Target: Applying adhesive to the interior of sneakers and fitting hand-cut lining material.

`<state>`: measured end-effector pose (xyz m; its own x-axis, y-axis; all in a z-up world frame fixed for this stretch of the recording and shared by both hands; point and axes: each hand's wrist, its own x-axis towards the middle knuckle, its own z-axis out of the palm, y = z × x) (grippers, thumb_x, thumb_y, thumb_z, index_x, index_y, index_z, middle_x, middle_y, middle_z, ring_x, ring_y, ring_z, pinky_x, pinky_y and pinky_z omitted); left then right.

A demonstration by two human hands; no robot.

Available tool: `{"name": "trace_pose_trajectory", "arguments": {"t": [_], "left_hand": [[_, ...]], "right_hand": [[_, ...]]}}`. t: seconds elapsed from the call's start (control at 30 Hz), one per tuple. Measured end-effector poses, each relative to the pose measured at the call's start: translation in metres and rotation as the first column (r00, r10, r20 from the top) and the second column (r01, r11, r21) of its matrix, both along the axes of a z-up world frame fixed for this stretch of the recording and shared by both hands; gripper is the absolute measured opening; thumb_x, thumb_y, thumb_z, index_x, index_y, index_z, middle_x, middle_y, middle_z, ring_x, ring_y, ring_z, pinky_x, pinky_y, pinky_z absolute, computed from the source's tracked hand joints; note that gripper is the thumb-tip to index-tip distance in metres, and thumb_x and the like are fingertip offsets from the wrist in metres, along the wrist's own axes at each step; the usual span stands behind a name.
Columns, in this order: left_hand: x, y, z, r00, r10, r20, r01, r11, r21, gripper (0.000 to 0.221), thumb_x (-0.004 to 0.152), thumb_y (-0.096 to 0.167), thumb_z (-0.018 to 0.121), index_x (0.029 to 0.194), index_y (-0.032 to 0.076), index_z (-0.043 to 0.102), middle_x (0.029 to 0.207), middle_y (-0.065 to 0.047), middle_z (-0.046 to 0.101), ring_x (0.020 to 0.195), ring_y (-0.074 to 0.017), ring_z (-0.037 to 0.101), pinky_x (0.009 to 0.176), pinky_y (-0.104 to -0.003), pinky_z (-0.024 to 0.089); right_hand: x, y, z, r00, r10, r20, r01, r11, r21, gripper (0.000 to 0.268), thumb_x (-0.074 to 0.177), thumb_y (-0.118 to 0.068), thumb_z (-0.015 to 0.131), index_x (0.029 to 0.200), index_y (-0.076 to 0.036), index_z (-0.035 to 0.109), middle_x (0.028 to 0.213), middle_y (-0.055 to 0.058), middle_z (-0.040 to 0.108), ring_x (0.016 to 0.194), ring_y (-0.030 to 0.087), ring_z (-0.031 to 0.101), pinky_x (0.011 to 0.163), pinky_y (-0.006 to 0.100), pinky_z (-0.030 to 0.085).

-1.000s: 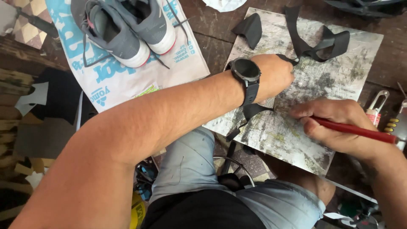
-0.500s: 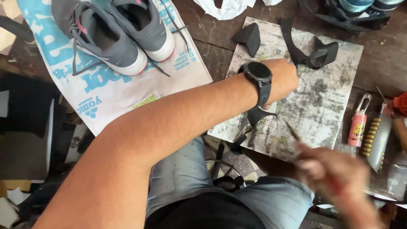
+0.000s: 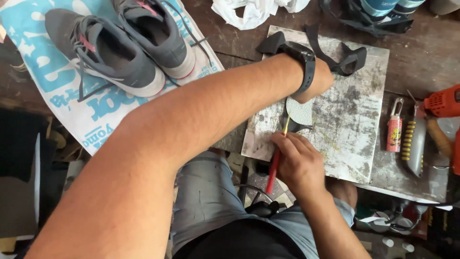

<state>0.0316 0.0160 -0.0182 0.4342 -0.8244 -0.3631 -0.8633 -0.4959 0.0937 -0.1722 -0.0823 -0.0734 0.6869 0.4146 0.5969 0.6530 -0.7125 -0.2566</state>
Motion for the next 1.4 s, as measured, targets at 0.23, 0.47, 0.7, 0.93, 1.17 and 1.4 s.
{"name": "trace_pose_trajectory", "arguments": {"t": [0.23, 0.47, 0.7, 0.93, 1.17, 1.4], "left_hand": [[-0.028, 0.028, 0.103, 0.948, 0.221, -0.231, -0.143, 0.939, 0.313, 0.017, 0.106, 0.005, 0.058, 0.114, 0.009, 0.073, 0.102, -0.006, 0.067, 0.090, -0.0164, 0.063, 0.085, -0.033, 0.058], [-0.022, 0.023, 0.100, 0.957, 0.168, -0.238, -0.084, 0.942, 0.325, 0.024, 0.100, 0.002, 0.058, 0.104, 0.015, 0.078, 0.111, 0.002, 0.077, 0.094, -0.0152, 0.065, 0.082, -0.036, 0.053], [-0.024, 0.014, 0.077, 0.990, 0.093, -0.108, -0.052, 0.941, 0.335, 0.039, 0.106, 0.042, 0.070, 0.124, 0.008, 0.076, 0.121, -0.004, 0.076, 0.105, -0.0227, 0.071, 0.091, -0.041, 0.060], [-0.002, -0.008, 0.012, 0.998, 0.029, -0.051, -0.020, 0.985, 0.173, 0.059, 0.084, 0.055, 0.092, 0.113, 0.005, 0.078, 0.108, -0.007, 0.079, 0.095, -0.0267, 0.074, 0.080, -0.040, 0.060], [-0.028, -0.005, 0.020, 0.988, 0.150, -0.025, -0.149, 0.987, 0.058, 0.030, 0.079, 0.032, 0.096, 0.091, 0.012, 0.078, 0.093, -0.005, 0.077, 0.080, -0.0184, 0.072, 0.072, -0.036, 0.061], [-0.019, -0.015, -0.002, 0.996, 0.068, 0.049, -0.070, 0.996, 0.047, 0.032, 0.074, 0.034, 0.100, 0.084, 0.012, 0.079, 0.089, -0.004, 0.077, 0.077, -0.0179, 0.071, 0.062, -0.037, 0.059]], "right_hand": [[0.002, -0.019, 0.033, 0.893, 0.320, -0.316, -0.312, 0.947, 0.077, 0.023, 0.092, 0.009, 0.057, 0.104, -0.007, 0.069, 0.123, 0.012, 0.079, 0.111, 0.036, 0.074, 0.100, 0.046, 0.060], [0.003, 0.013, 0.018, 0.957, 0.286, -0.056, -0.279, 0.954, 0.106, 0.014, 0.094, 0.003, 0.073, 0.101, -0.006, 0.065, 0.100, 0.012, 0.080, 0.094, 0.035, 0.078, 0.087, 0.047, 0.067], [-0.005, 0.033, 0.023, 0.970, 0.235, -0.066, -0.213, 0.946, 0.244, 0.028, 0.088, 0.025, 0.055, 0.097, 0.000, 0.065, 0.099, 0.016, 0.077, 0.097, 0.034, 0.076, 0.095, 0.047, 0.063], [-0.043, -0.031, 0.013, 0.922, 0.319, -0.219, -0.200, 0.877, 0.437, 0.013, 0.092, -0.002, 0.077, 0.096, -0.011, 0.068, 0.106, 0.005, 0.079, 0.108, 0.020, 0.079, 0.106, 0.030, 0.063], [-0.064, -0.072, 0.024, 0.947, -0.040, -0.319, 0.216, 0.816, 0.536, 0.062, 0.110, -0.059, 0.040, 0.120, 0.000, 0.056, 0.100, 0.017, 0.075, 0.079, 0.021, 0.068, 0.077, 0.030, 0.053], [-0.039, -0.089, 0.052, 0.866, 0.130, -0.482, 0.130, 0.873, 0.470, 0.025, 0.097, -0.009, 0.060, 0.113, 0.005, 0.074, 0.099, 0.020, 0.079, 0.086, 0.026, 0.080, 0.084, 0.030, 0.065]]}}
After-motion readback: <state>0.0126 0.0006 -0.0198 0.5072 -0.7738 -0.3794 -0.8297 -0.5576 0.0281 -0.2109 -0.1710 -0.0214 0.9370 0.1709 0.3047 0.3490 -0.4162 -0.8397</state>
